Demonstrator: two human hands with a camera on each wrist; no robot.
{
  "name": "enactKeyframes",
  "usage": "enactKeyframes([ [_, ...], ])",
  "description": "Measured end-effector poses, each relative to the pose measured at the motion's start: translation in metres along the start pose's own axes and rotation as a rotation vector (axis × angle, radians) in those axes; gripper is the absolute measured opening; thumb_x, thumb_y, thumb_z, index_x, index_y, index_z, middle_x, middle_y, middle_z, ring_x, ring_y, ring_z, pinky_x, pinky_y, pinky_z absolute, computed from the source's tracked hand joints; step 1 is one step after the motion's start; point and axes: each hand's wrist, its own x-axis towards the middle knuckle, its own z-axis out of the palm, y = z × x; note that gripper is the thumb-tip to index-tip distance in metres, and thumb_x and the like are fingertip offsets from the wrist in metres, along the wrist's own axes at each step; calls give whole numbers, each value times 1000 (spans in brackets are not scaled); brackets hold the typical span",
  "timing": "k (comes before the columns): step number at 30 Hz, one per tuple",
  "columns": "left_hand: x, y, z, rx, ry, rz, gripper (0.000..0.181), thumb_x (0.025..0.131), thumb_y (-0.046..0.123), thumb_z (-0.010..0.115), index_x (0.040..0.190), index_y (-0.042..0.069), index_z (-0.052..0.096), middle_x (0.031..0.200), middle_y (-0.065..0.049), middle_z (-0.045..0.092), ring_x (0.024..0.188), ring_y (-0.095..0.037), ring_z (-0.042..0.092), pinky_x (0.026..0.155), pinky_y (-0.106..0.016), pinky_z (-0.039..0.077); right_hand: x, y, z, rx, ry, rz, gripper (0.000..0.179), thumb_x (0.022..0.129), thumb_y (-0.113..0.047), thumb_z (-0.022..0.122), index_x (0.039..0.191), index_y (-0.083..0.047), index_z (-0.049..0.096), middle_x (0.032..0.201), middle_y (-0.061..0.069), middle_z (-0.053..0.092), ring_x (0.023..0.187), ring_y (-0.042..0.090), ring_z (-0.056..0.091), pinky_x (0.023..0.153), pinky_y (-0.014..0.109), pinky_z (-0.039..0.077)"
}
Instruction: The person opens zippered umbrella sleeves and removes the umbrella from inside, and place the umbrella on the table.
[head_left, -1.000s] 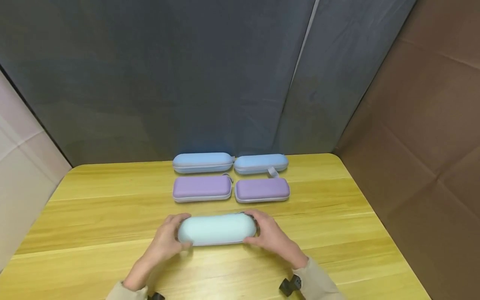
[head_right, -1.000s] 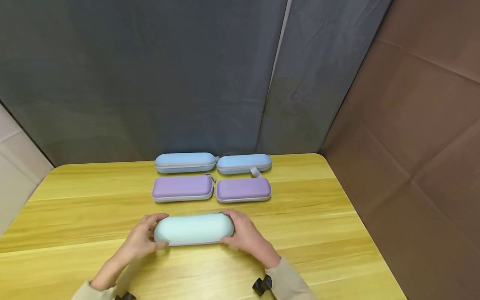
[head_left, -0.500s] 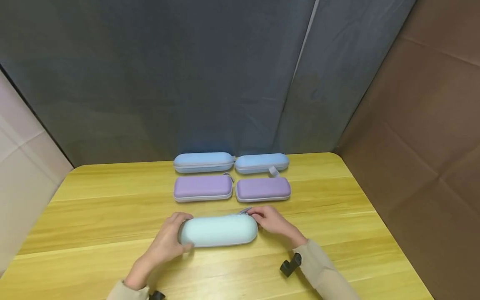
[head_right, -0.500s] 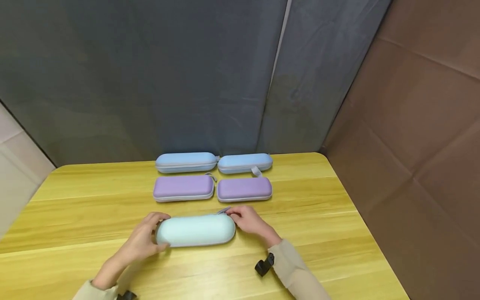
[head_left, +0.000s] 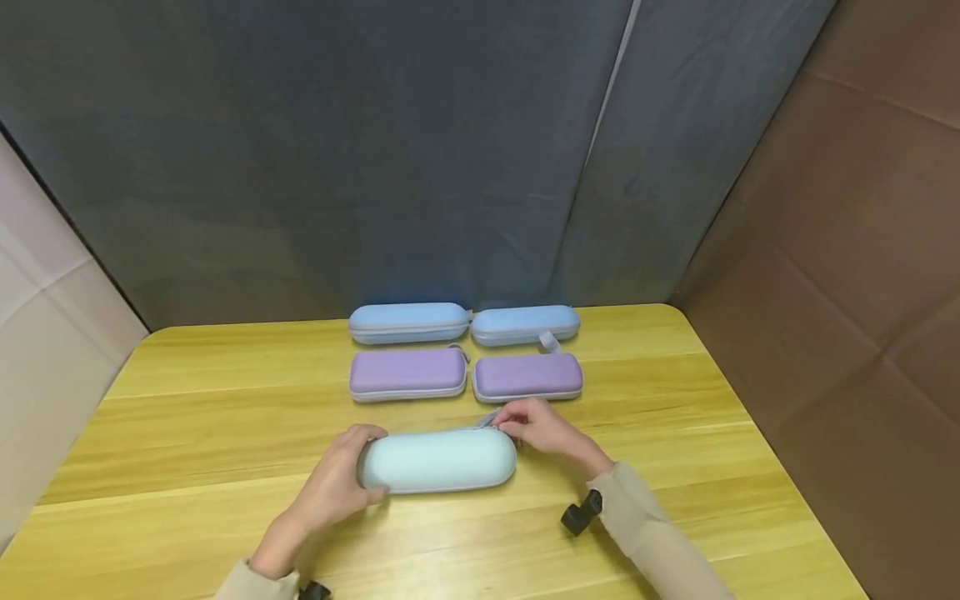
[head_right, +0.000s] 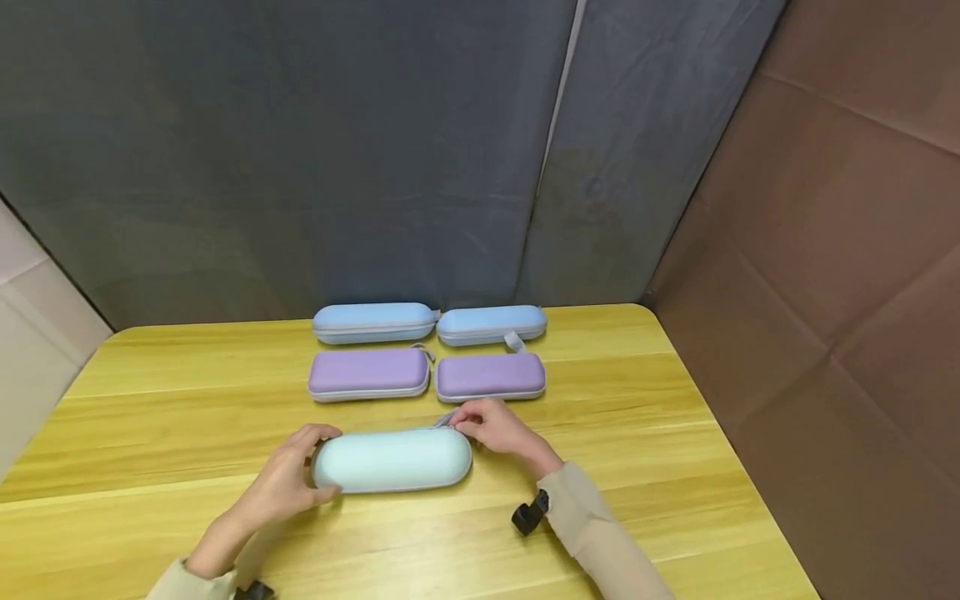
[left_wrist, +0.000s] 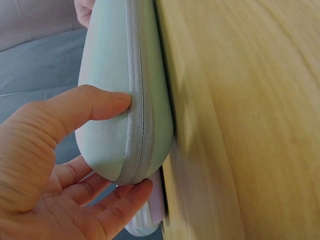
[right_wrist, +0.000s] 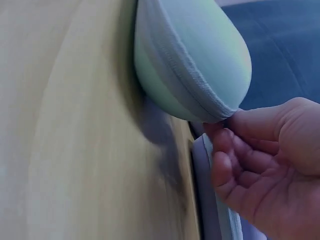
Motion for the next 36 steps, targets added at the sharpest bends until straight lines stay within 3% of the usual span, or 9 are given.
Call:
enactKeyframes([
  [6,0,-1,0,2,7,26,66,50,1,83,110,-3,57,107,-14,60,99,-35,56,84,-53,47,-5,-5,3,-296,81,-150,9,89,-3,61,89,-6,69,87,5,70,74,8,60,64,19,49],
  [17,0,-2,1,22,24,61,66,47,2,84,109,1,61,107,-11,61,99,-34,57,83,-52,48,-9,-8,8,-437,176,-246,8,86,1,63,85,-4,69,84,6,69,78,17,65,68,23,52],
  [36,-3,3,3,36,72,-3,63,45,2,85,104,3,63,103,-11,62,93,-32,60,79,-52,50,-37,-10,17,-474,290,-135,8,82,4,65,78,-3,66,76,6,66,72,17,65,65,23,53],
])
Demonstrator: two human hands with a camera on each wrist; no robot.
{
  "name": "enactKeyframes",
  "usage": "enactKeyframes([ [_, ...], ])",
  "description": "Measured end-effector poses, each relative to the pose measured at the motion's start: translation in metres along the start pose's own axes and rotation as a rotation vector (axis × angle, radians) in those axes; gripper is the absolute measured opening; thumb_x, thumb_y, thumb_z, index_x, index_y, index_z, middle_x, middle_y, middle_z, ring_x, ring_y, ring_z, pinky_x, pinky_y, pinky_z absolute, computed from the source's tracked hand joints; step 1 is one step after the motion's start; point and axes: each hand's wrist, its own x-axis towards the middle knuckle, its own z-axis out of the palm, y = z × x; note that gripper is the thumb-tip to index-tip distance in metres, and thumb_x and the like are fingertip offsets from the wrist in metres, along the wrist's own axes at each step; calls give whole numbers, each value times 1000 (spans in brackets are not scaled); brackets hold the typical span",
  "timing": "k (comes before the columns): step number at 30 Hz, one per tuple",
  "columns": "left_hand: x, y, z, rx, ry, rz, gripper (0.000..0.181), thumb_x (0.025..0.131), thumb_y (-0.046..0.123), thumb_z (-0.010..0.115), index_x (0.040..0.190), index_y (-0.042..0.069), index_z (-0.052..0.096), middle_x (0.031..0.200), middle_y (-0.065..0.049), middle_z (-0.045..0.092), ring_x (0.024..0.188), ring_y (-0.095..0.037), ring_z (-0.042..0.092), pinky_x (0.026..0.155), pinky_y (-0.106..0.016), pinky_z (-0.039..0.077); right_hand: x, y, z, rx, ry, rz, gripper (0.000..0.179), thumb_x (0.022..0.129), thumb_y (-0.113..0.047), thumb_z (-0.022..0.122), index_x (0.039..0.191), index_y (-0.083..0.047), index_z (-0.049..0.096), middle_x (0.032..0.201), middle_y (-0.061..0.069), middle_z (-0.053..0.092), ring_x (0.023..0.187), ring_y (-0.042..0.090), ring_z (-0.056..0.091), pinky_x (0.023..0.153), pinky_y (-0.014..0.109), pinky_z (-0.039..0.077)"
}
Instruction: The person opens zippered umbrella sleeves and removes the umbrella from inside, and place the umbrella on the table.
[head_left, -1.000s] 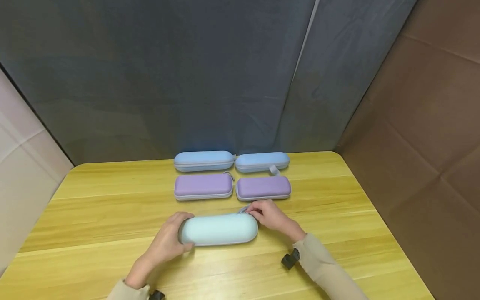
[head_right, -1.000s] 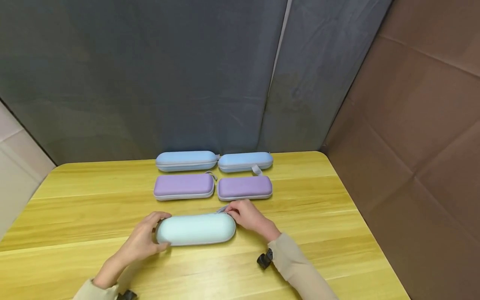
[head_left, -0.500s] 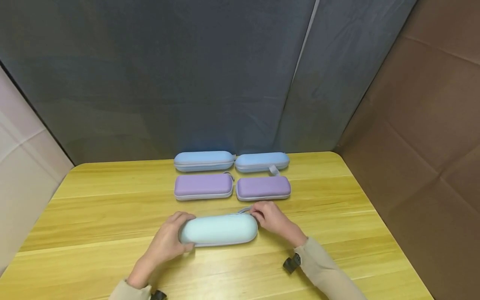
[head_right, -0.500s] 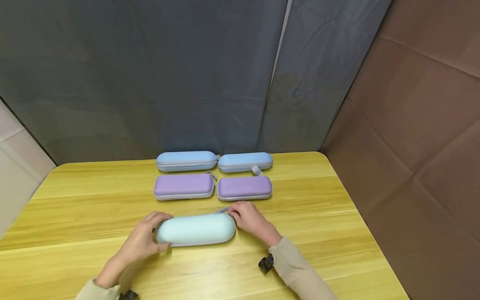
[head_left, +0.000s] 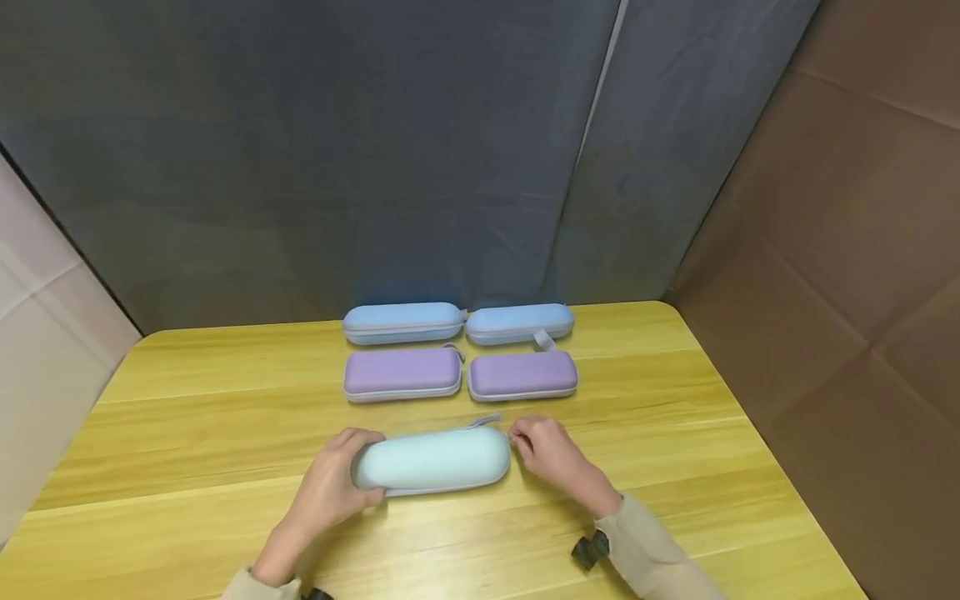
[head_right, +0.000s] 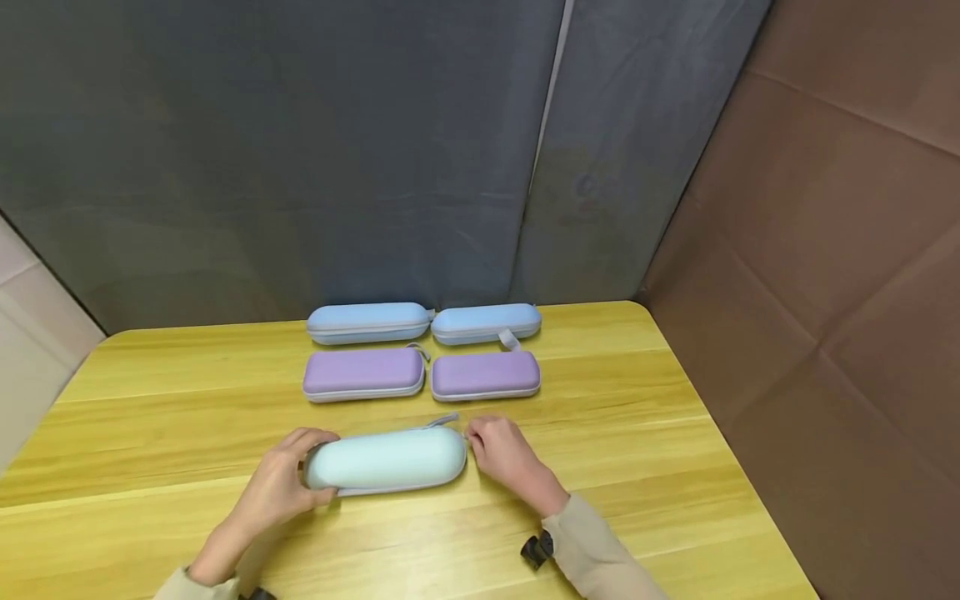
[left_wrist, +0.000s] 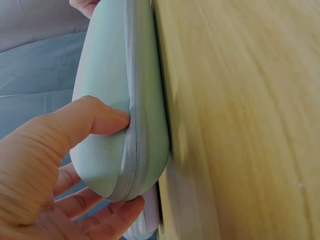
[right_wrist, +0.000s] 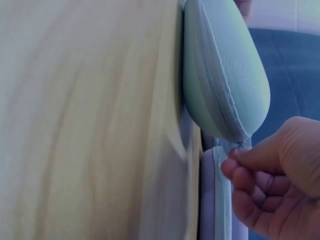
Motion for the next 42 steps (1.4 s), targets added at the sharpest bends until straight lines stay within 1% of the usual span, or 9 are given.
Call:
enactKeyframes([
  [4,-1,1,0,3,9,-17,62,45,1,86,103,2,64,103,-11,63,92,-32,61,79,-52,50,-6,-2,1,3,-5,28,10,81,5,65,76,-3,66,75,5,66,70,17,64,63,23,53],
  [9,-3,5,-1,23,22,-44,62,45,0,86,103,1,64,103,-12,63,92,-33,61,80,-52,50,-12,-7,3,36,-3,79,10,81,5,64,75,-3,65,73,5,66,66,14,62,59,21,51],
  [14,-6,7,-1,20,33,-77,61,45,1,86,102,-1,64,103,-15,63,93,-34,61,81,-53,50,-15,-14,7,84,6,155,11,81,6,63,74,-3,65,70,4,65,59,7,54,52,18,46],
  [17,-8,8,0,14,39,-103,60,46,2,86,102,-2,64,102,-15,63,92,-35,61,80,-53,50,-19,-19,11,127,-3,176,11,82,5,63,75,-2,66,66,2,62,55,2,47,49,17,44],
  [21,-11,10,-1,20,49,-128,59,47,4,86,101,-3,64,99,-15,62,90,-35,61,79,-53,50,-21,-25,15,178,-7,181,11,84,3,63,75,-3,66,63,0,60,54,-1,43,49,15,43],
  [24,-16,14,-2,37,43,-158,58,47,8,86,100,-1,65,98,-14,62,89,-35,61,77,-53,50,-19,-28,18,175,15,186,11,84,2,64,74,-4,65,63,-1,59,54,-1,43,50,15,43],
  [31,-29,32,-3,81,-19,-275,54,52,16,84,98,1,60,93,-11,58,82,-30,60,69,-49,52,-11,-31,24,175,12,194,12,82,3,64,72,-4,64,62,-1,59,55,0,48,50,15,43],
  [36,-37,46,0,140,-45,-316,52,54,22,81,94,1,57,87,-10,54,71,-26,59,61,-43,52,-5,-39,27,202,-1,153,15,80,6,62,70,-5,63,62,-1,59,55,0,48,50,14,43],
  [42,-43,58,5,209,-96,-354,56,55,32,81,93,0,54,79,-9,49,57,-21,53,50,-37,49,0,-52,32,234,-28,116,15,77,8,60,69,-5,62,62,1,59,56,0,49,51,12,43],
])
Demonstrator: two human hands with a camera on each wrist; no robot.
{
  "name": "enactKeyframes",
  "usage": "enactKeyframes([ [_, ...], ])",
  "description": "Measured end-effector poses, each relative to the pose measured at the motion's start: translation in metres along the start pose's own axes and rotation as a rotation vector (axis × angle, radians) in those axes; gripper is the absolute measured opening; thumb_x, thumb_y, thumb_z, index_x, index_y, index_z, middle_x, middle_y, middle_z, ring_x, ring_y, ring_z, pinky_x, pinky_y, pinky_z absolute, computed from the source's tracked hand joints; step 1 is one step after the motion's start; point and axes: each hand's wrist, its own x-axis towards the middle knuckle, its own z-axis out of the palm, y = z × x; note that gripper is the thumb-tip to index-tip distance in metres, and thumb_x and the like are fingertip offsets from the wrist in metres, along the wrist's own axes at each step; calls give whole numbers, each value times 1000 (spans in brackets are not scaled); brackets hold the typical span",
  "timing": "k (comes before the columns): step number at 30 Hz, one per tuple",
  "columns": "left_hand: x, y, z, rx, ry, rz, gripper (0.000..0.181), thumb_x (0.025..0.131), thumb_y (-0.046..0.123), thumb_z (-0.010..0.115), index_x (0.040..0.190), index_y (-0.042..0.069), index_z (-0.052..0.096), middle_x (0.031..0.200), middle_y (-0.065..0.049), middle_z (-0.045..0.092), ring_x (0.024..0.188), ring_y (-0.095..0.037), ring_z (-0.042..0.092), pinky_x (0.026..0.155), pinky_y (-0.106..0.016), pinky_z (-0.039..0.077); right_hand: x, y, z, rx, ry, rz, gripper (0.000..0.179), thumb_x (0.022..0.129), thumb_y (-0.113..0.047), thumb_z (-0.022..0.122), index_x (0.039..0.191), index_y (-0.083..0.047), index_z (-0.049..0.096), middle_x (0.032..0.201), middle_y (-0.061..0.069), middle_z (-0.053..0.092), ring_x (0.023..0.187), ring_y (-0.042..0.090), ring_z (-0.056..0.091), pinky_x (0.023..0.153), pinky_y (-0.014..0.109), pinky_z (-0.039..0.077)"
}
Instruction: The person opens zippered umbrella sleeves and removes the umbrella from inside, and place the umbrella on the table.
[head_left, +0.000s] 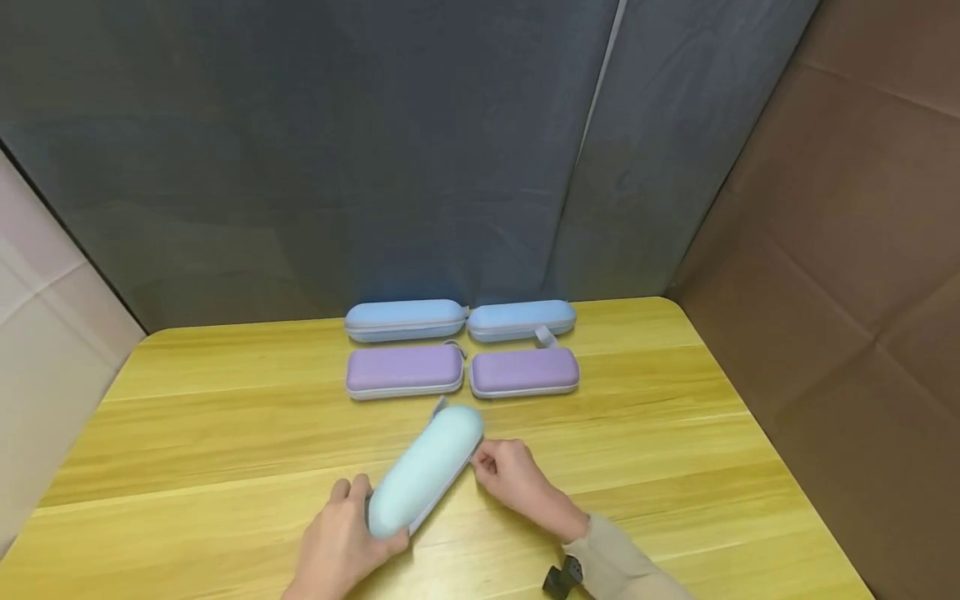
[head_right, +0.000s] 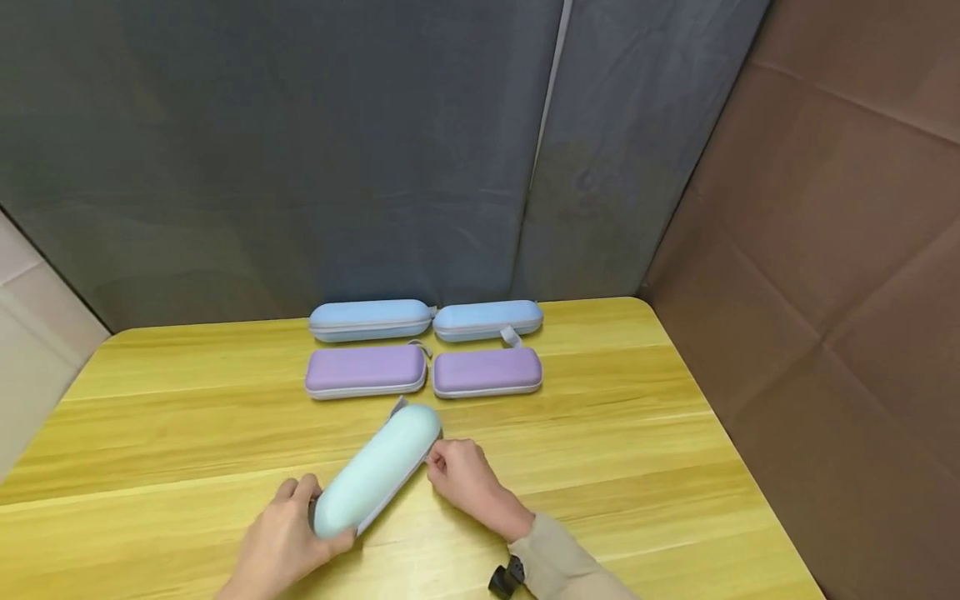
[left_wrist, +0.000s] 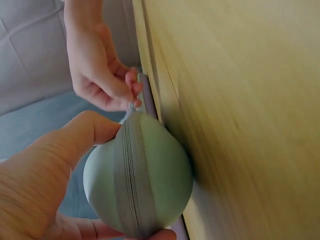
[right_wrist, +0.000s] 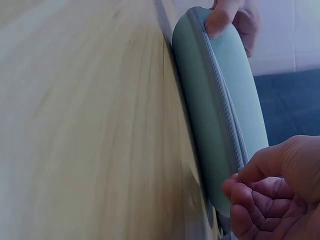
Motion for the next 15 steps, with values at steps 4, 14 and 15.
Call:
enactKeyframes([
  [4,-5,6,2,38,0,-5,64,53,37,82,95,-2,54,75,-9,50,53,-20,52,46,-35,47,2,-6,4,-8,-9,-35,16,76,9,59,68,-5,62,61,1,58,55,-1,46,50,11,41],
  [14,-11,22,7,123,-28,-38,76,54,51,78,94,-6,47,58,-8,48,43,-20,47,36,-32,37,5,-21,12,-22,-48,-120,11,76,7,62,71,-3,65,64,2,60,56,-2,45,51,7,40],
  [15,-11,23,7,126,-27,-40,76,54,51,78,93,-6,47,56,-8,48,42,-19,47,36,-32,37,4,-22,13,-25,-58,-121,10,76,7,62,72,-2,66,65,2,61,56,-2,46,52,6,40],
])
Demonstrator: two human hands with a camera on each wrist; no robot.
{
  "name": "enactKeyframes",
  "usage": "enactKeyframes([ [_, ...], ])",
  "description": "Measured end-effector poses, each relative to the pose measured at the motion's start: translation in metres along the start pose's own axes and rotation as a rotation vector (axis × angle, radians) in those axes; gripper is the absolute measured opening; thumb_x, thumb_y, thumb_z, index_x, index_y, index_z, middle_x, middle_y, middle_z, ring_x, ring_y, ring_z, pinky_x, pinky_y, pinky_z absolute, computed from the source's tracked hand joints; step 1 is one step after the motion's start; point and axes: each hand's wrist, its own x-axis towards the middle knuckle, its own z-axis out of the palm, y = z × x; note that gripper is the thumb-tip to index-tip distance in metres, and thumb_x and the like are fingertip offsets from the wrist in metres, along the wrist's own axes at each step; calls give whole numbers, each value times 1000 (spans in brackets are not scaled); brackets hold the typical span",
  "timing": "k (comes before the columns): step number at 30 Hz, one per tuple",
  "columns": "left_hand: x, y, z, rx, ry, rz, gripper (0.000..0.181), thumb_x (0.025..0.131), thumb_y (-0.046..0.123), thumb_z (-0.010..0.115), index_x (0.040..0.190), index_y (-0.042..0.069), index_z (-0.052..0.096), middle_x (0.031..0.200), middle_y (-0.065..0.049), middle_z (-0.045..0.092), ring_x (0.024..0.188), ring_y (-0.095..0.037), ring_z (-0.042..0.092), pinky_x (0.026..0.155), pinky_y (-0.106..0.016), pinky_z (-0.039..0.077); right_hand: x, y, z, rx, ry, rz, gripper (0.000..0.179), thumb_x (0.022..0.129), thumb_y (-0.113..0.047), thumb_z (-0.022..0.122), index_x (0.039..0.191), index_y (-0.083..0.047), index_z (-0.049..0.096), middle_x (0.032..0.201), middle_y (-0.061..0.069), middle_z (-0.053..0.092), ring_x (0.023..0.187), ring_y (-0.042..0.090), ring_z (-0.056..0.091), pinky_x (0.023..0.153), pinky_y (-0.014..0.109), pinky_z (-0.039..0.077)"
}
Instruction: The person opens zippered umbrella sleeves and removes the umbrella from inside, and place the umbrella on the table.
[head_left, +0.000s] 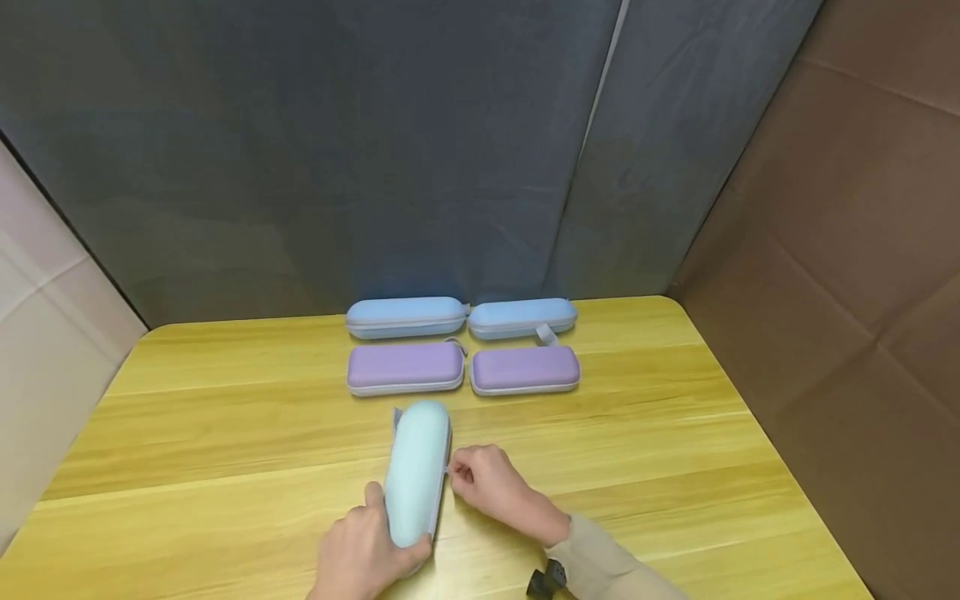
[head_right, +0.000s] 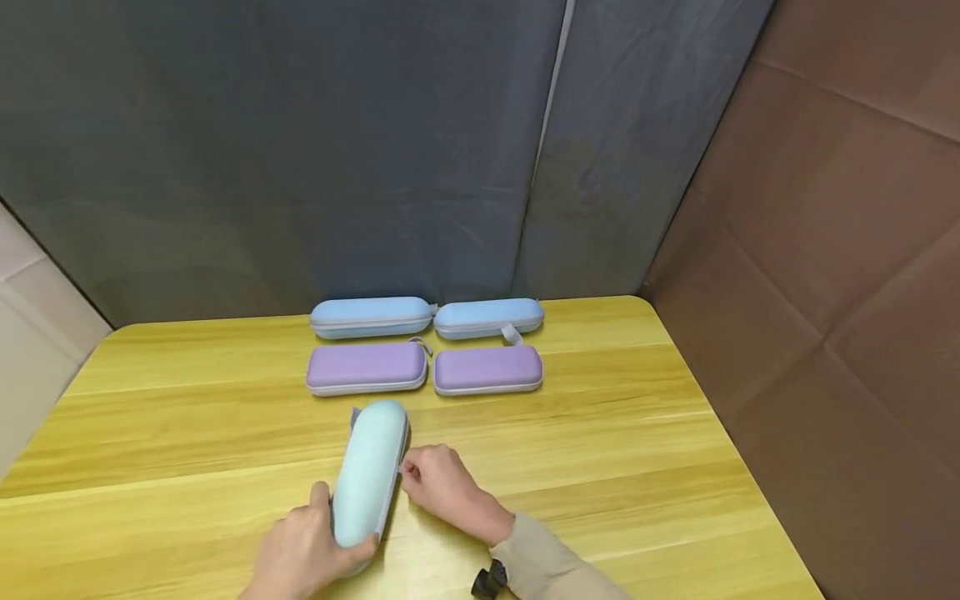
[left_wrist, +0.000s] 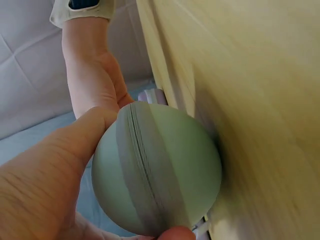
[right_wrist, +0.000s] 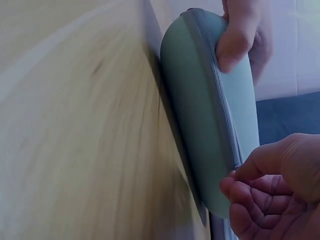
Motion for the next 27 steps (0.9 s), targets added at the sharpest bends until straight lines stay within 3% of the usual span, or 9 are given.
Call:
enactKeyframes([
  [6,0,7,2,-10,-6,-28,76,55,51,77,94,-5,42,54,-8,46,41,-20,45,35,-33,35,-3,-4,0,18,-72,-12,10,78,5,62,75,-3,68,68,2,63,58,-3,48,55,5,40],
  [10,2,10,2,-22,-23,-33,76,59,52,76,95,-5,40,55,-8,45,41,-20,45,35,-32,34,-3,-4,-1,30,-74,-27,10,78,4,63,74,-4,67,66,2,61,58,-2,48,55,5,41],
  [14,11,4,-15,-48,-102,21,82,63,59,76,98,-8,44,57,-9,49,45,-19,48,38,-31,37,0,-2,-2,47,-76,-9,10,80,4,63,77,-3,69,67,2,62,58,-2,47,55,6,41],
  [17,33,-14,-39,-75,-137,194,72,66,45,80,105,-8,53,73,-10,60,58,-20,57,47,-32,47,3,-2,-3,54,-83,-14,11,80,5,62,80,-3,69,69,3,63,58,-2,46,54,7,41],
  [20,69,-36,-54,-126,-103,498,57,64,10,81,114,-3,57,100,-16,64,87,-27,62,70,-41,54,5,-1,-4,56,-86,-24,11,81,5,62,81,-3,70,70,3,63,59,-1,46,55,7,41],
  [23,102,-50,-50,-98,-80,777,69,55,-7,74,121,1,57,124,-19,55,113,-36,53,90,-51,46,5,-2,-3,47,-95,-18,10,81,4,63,81,-3,70,70,2,63,59,-2,46,55,7,41],
  [25,119,-53,-43,-34,-125,889,74,55,-10,71,126,4,55,130,-20,51,119,-38,47,95,-53,42,5,-1,-4,42,-111,-7,9,82,3,63,81,-3,70,70,1,63,59,-2,46,55,7,41],
  [27,131,-51,-35,49,-161,960,75,57,-10,67,129,7,53,134,-19,49,123,-39,44,97,-53,40,6,0,-7,33,-124,-3,8,83,2,63,82,-3,70,70,0,63,59,-3,46,55,7,40],
])
